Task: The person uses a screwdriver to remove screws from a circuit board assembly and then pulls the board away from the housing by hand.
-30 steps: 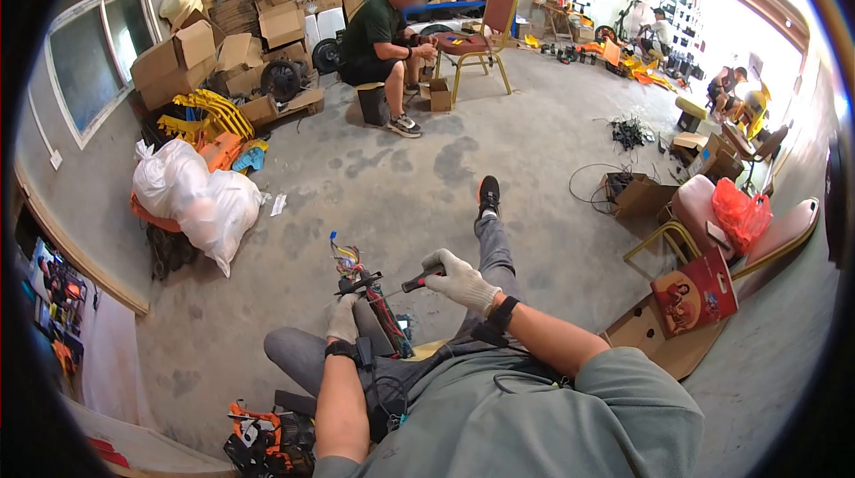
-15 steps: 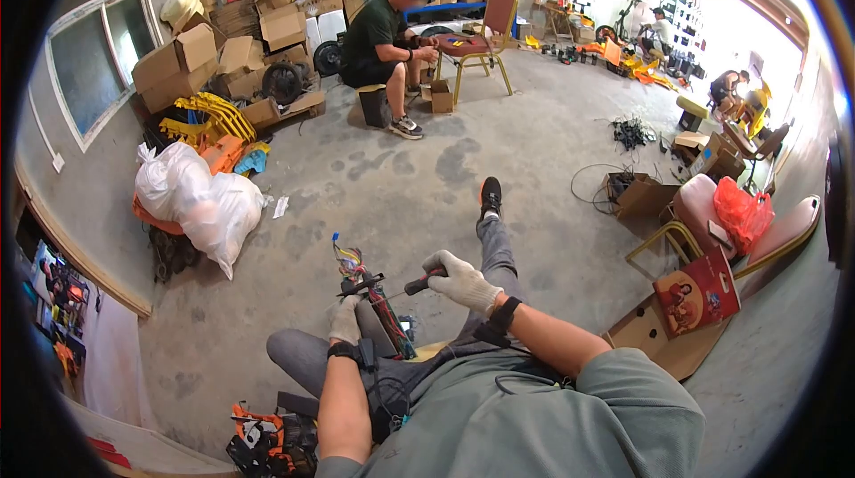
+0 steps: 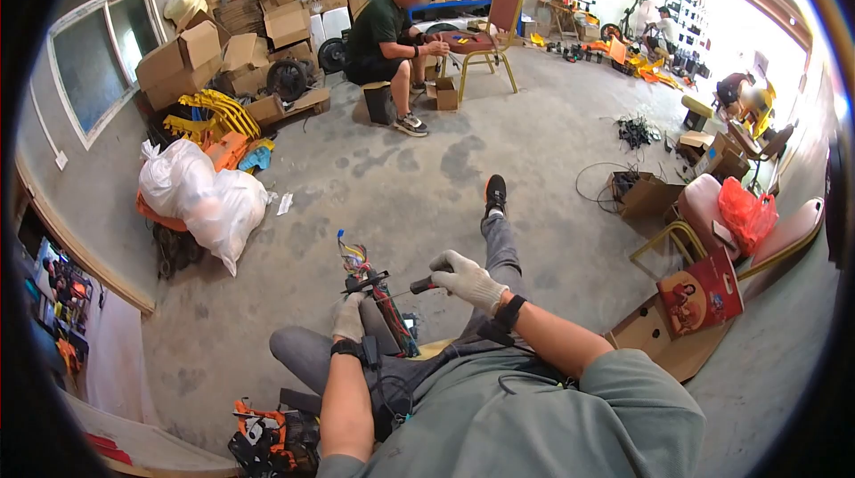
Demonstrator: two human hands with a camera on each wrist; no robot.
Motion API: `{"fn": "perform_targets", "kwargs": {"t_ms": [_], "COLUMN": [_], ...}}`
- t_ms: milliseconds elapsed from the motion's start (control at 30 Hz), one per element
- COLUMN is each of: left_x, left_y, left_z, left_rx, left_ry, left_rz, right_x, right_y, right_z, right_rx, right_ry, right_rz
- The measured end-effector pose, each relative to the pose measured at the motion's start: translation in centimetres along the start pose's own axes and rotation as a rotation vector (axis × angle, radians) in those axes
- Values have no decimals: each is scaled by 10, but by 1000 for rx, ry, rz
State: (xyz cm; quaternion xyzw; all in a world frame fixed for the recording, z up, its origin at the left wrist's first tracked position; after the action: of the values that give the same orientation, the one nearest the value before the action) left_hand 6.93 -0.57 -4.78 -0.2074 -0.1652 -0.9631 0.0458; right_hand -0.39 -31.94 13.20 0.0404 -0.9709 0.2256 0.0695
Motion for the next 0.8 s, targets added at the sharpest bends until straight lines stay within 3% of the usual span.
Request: {"fn": "perform_targets", "kwargs": {"t_ms": [100,167,300,400,500,567,600,700,767,800], "left_x": [-15,-19,-17,-3,0,-1,-1,-4,-12,-10], "left_y": [-3,-9,-7,-5,0,-1,-1,-5,-3,-4], "left_z": [-9,-16,-13,-1,1,-1,-1,-5,-9,-9], "left_rx": [50,66,75,-36,1,-10,-8,-4,67,50], "left_ry": [12,-12,-13,25,12,-18,-21,17,-6,-45], "left_rz": [-66,-37,-13,32,34,37,38,33,-22,-24], "right_x": [5,15,2,-2,-3,-2,1,12,15,12], "right_y": [-1,-2,0,6,3,-3,-3,-6,-5,-5], "right_z": [-17,-25,3,6,5,-12,-18,-32,-27,-20], "right_rx": [-73,-147,-129,-111,-60,37,38,-16,-110,-109], "right_ry": [-87,68,202,116,8,-242,-239,-56,187,187], "right_rz": [34,9,-114,-153,-37,98,96,64,-17,-19]}}
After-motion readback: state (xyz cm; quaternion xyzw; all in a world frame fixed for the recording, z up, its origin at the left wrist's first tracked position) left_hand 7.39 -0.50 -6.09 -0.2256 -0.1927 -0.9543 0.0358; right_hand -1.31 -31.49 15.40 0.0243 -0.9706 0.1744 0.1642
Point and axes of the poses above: each hand's wrist, its own x-axis away from the middle knuckle, its own y-axis out of the palm, z = x × y, the point moved 7 cm from there along -x, towards the middle knuckle, and after that the axes turned 1 degree about x, right-handed, at the moved point
